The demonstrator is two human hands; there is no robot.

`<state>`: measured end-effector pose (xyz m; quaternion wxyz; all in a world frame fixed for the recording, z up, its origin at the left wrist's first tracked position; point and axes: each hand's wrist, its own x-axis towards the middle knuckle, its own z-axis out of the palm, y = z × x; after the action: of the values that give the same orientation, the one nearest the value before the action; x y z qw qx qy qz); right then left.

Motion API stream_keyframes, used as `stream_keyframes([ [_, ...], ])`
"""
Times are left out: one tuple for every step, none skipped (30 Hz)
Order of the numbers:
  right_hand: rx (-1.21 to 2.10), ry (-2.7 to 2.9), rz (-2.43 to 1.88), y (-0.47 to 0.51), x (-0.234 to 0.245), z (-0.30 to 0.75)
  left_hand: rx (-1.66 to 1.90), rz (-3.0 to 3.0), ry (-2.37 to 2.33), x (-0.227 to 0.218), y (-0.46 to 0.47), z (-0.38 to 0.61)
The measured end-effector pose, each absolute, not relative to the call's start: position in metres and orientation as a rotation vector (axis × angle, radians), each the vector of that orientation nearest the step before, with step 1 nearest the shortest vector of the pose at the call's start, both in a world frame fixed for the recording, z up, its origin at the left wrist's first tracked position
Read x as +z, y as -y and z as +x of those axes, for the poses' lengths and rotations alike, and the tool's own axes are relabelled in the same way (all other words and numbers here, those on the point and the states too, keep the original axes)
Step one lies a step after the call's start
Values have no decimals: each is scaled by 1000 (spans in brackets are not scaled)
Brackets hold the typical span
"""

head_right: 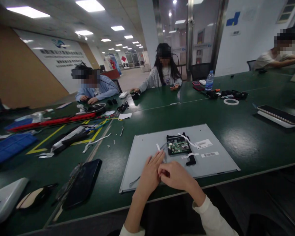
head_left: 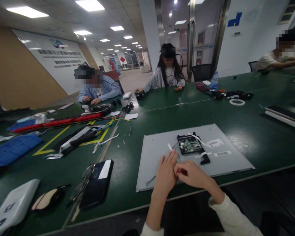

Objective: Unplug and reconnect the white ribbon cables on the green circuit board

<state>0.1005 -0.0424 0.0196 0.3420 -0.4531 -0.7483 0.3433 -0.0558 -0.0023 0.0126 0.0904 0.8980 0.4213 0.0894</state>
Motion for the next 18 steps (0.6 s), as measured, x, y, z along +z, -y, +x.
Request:
stream_keyframes([
  [898,1950,-1180,42,20,101,284,2668,-1268,12,2,-55],
  [902,1957,-1182,42,20,101,301,2668,-1287,12,3,-55],
  [901,1963,-1184,41,20,102,316,2670,-1302,12,4,-54],
  [896,1968,-1185,41,19,103,328,2677,-1314,13,6,-54],
  [888,1972,-1185,40,19,104,339,2686,-1324,14,8,-54],
  [877,1975,-1183,40,18,105,350,2696,-1332,14,10,-54],
  [863,1979,-1181,40,17,105,357,2703,-1337,15,13,-54],
  [844,1987,-1180,40,16,106,358,2706,-1339,15,15,-54],
  [821,1998,-1181,40,16,107,357,2703,-1339,16,18,-54],
  [794,2014,-1185,40,15,108,354,2695,-1336,16,20,-53],
  [757,2029,-1196,41,15,109,353,2686,-1330,16,21,-52],
  [718,2046,-1209,41,14,109,354,2675,-1324,17,22,-51],
  [678,2064,-1222,42,13,110,361,2664,-1321,17,23,-50],
  [644,2081,-1232,42,13,110,369,2654,-1320,17,23,-49],
  [612,2096,-1239,43,12,111,375,2644,-1320,18,23,-47],
  [585,2110,-1241,43,11,112,378,2634,-1322,19,24,-46],
  [565,2124,-1239,44,11,112,377,2625,-1326,19,24,-45],
  [550,2135,-1234,44,11,113,374,2615,-1336,20,24,-44],
])
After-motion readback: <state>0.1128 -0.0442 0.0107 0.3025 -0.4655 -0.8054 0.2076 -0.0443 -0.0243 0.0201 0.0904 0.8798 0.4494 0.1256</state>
